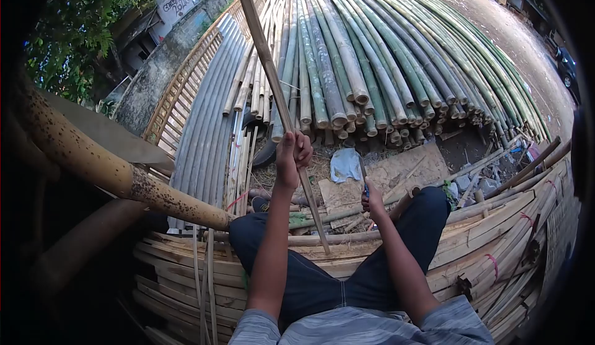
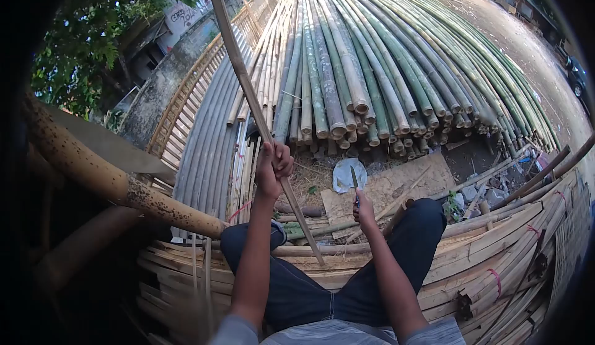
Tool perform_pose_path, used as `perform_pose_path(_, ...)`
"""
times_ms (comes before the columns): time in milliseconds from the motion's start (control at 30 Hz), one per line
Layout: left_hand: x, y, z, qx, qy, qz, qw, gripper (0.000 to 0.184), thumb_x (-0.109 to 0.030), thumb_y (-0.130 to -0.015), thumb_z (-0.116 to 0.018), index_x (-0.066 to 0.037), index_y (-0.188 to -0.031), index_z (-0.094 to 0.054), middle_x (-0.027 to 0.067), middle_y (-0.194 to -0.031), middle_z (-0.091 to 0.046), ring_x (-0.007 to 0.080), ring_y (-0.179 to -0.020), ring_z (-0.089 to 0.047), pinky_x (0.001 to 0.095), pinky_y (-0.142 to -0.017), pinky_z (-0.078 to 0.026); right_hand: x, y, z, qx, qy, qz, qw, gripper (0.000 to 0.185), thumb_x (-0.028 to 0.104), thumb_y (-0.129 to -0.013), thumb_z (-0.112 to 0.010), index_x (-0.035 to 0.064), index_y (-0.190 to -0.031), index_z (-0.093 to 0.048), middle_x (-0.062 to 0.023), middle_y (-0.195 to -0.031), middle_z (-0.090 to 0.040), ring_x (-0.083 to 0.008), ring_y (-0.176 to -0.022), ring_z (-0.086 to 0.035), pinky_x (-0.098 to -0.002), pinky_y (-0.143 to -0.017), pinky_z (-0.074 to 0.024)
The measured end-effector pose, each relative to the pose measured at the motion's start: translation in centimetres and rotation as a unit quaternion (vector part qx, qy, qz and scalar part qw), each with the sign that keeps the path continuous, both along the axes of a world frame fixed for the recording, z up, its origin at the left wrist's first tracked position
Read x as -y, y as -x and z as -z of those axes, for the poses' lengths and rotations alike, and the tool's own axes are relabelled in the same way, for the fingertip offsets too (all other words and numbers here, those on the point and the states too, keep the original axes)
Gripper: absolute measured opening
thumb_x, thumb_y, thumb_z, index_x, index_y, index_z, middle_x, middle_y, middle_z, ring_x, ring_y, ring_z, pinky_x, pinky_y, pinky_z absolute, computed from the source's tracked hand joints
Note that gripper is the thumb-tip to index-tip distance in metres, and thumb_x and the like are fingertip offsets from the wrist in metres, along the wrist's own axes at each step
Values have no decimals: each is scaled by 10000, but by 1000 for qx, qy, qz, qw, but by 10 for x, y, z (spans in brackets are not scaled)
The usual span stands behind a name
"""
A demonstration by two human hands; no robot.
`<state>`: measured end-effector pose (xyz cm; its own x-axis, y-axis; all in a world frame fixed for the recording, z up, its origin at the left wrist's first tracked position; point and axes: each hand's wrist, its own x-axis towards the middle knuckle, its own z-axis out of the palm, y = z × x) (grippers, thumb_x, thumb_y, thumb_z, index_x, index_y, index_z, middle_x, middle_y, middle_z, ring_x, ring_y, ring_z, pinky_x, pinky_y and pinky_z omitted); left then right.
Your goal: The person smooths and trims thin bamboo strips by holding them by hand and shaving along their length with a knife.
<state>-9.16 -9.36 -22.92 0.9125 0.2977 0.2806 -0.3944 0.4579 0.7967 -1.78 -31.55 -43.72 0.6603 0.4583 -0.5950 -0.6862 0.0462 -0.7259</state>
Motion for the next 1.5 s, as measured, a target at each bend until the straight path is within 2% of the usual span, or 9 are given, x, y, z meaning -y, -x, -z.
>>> perform_pose_path(100, -3, 0, 0, -9, 9, 15, 1000, 446, -506, -968, -455, -114, -780, -357, -19, -585, -304, 46, -428, -242, 209, -378, -176, 1, 12, 8, -7, 21, 26, 999, 435, 549, -924, -486, 148, -760, -446, 65, -475, -272, -75, -334, -211, -252, -338, -144)
perform_pose_path(267, -11, 1, 4, -3, 93, 89, 992, 465, -547, -948, -463, -142, -755, -344, -30, -580, -291, 58, -444, -229, 216, -423, -187, -1, 16, 28, 255, 167, -73, 950, 497, 479, -951, -485, 70, -675, -546, 26, -467, -384, -78, -353, -338, -261, -367, -240)
perform_pose_path(433, -17, 9, 8, 8, 126, 106, 986, 414, -491, -948, -504, -124, -781, -409, -32, -575, -315, 56, -442, -259, 214, -426, -216, -2, 17, 28, 268, 215, -84, 935, 540, 467, -935, -520, 20, -638, -579, -3, -477, -407, -93, -420, -396, -285, -438, -298)
perform_pose_path(567, -14, 15, 3, -3, 34, 35, 999, 268, -357, -959, -541, -93, -929, -509, -30, -587, -357, 49, -460, -301, 208, -423, -258, -6, 17, 29, 289, 227, -87, 926, 553, 486, -927, -522, 15, -643, -582, -17, -502, -420, -102, -468, -419, -302, -469, -314)
perform_pose_path(667, -2, 11, 2, -27, -35, -136, 990, 209, -278, -975, -543, -90, -922, -468, -13, -622, -357, 51, -487, -308, 201, -435, -272, -6, 17, 30, 293, 244, -93, 920, 561, 501, -920, -519, 13, -651, -587, -25, -512, -426, -116, -483, -434, -312, -487, -329)
perform_pose_path(767, 19, 4, 1, -25, -152, -289, 945, 165, -219, -998, -502, -101, -942, -402, -6, -650, -373, 49, -498, -320, 205, -437, -284, -6, 16, 35, 300, 272, -112, 907, 605, 559, -903, -489, 10, -689, -625, -130, -546, -501, -257, -580, -543, -392, -588, -398)
perform_pose_path(967, 34, -7, 6, -69, -184, -298, 934, 197, -273, -1023, -433, -99, -949, -378, -28, -657, -345, 27, -484, -269, 187, -423, -229, -4, 16, 38, 315, 274, -125, 900, 605, 564, -895, -489, 14, -680, -622, -151, -565, -514, -278, -608, -564, -400, -606, -407)
perform_pose_path(1300, 15, -17, 3, -76, -70, -71, 992, 396, -477, -992, -422, -129, -808, -375, -62, -596, -246, 41, -485, -217, 204, -433, -198, -1, 19, 28, 295, 275, -123, 907, 594, 564, -889, -505, 15, -699, -628, -117, -566, -515, -245, -585, -540, -378, -580, -395)
perform_pose_path(1500, 7, -14, 6, -70, -40, -99, 992, 404, -476, -986, -441, -136, -779, -376, -68, -572, -221, 41, -466, -194, 211, -415, -179, 0, 17, 37, 299, 264, -121, 909, 612, 576, -890, -494, 13, -677, -605, -111, -566, -509, -240, -578, -529, -374, -575, -390)
